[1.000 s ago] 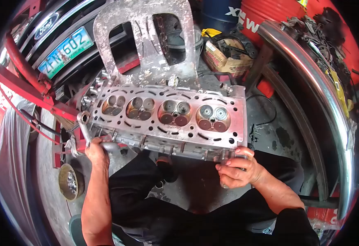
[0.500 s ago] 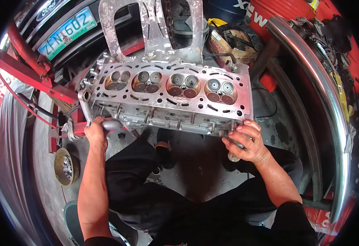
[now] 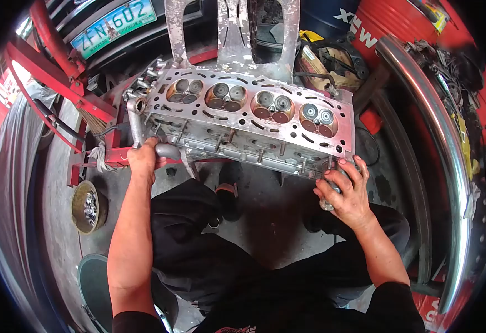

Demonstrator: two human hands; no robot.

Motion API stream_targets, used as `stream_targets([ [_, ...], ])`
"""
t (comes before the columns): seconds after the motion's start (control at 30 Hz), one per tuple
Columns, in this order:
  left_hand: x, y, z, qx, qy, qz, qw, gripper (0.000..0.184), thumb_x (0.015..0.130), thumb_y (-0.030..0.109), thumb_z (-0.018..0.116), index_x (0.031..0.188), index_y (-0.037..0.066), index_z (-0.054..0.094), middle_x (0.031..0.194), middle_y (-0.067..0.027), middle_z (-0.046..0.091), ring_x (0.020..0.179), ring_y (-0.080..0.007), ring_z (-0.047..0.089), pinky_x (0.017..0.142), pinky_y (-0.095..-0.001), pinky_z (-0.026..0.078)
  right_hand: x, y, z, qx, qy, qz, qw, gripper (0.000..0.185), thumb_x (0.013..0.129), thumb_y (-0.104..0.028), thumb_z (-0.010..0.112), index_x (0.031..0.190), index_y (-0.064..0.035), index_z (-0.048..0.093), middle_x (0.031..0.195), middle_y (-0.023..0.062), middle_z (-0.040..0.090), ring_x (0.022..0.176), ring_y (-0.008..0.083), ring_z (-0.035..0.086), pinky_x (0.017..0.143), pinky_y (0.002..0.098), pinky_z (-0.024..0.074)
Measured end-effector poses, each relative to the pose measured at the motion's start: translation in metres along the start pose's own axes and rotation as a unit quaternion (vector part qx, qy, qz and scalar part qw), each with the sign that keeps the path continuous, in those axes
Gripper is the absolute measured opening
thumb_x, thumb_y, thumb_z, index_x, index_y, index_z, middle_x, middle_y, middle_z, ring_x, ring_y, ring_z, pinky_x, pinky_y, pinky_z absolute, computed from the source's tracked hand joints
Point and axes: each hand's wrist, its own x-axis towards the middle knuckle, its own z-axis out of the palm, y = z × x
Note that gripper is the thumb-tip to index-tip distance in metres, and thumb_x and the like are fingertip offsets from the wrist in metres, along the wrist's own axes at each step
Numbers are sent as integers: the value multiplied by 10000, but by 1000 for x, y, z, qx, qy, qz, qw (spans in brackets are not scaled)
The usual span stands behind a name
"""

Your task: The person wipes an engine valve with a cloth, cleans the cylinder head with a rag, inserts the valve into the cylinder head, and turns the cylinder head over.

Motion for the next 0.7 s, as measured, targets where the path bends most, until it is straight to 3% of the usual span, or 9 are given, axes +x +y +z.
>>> stream_targets([
  [0.13, 5, 3, 3, 0, 21, -8, 1000, 321, 802, 187, 681, 849, -127, 631, 713, -170, 643, 447, -211, 596, 383, -297, 531, -1, 0, -10, 27, -56, 10, 998, 446, 662, -190, 793, 1077, -226, 635, 1167, -15, 507, 1248, 271, 417, 1073, 595, 292],
  [0.27, 6, -3, 1, 0, -1, 2, 1000, 287, 809, 203, 665, 853, -79, 684, 725, -141, 652, 479, -197, 604, 390, -293, 524, -39, -25, -14, 213, 58, 185, 958, 720, 649, -234, 774, 1306, -135, 494, 1378, 185, 398, 1309, 438, 352, 1094, 590, 246],
  [0.3, 10, -7, 0, 1, -17, 2, 1000, 276, 816, 211, 659, 856, -60, 697, 724, -129, 653, 481, -193, 601, 397, -286, 524, -48, -41, -16, 242, 102, 288, 921, 683, 751, -209, 711, 1360, -82, 427, 1413, 163, 377, 1321, 388, 361, 1089, 550, 278],
  [0.37, 3, 2, 0, -9, -23, -25, 999, 263, 825, 224, 655, 868, -32, 700, 728, -110, 646, 479, -181, 585, 406, -276, 516, -68, -63, 23, 382, 241, 555, 699, 601, 861, -129, 620, 1402, -63, 367, 1407, 142, 402, 1310, 291, 404, 1081, 470, 321],
  [0.4, 9, -2, -3, -16, -25, -44, 999, 249, 830, 218, 656, 902, -19, 687, 753, -98, 638, 493, -174, 577, 423, -283, 518, -106, -60, 76, 418, 203, 594, 657, 521, 895, -89, 573, 1381, -60, 389, 1340, 128, 463, 1259, 252, 450, 1049, 428, 361],
  [0.53, 3, 5, -5, -21, -40, -43, 998, 229, 841, 218, 653, 948, 16, 656, 762, -57, 592, 605, -172, 586, 474, -294, 536, -89, -51, 151, 353, 122, 564, 736, 290, 960, -94, 534, 1247, -54, 517, 1102, 90, 602, 1081, 220, 560, 936, 351, 453],
  [0.57, 3, 3, -7, -18, -52, -49, 997, 229, 839, 221, 657, 960, 26, 656, 766, -53, 589, 627, -175, 588, 479, -299, 538, -84, -47, 170, 218, 114, 511, 824, 262, 966, -162, 543, 1211, -68, 537, 1057, 91, 610, 1039, 241, 572, 905, 370, 473],
  [0.63, 5, 2, -10, -21, -60, -56, 996, 230, 837, 224, 662, 972, 37, 655, 769, -50, 587, 650, -179, 590, 484, -304, 541, -82, -40, 190, 76, 100, 438, 890, 251, 972, -230, 553, 1174, -81, 558, 1012, 91, 618, 997, 261, 583, 873, 389, 493],
  [0.7, 7, -3, -13, 5, -59, -38, 998, 252, 838, 218, 661, 1031, 56, 657, 895, -80, 644, 685, -194, 620, 486, -324, 544, -82, -36, 199, 26, 77, 407, 910, 442, 916, -356, 614, 1261, -121, 472, 1037, 111, 621, 996, 265, 599, 899, 482, 482],
])
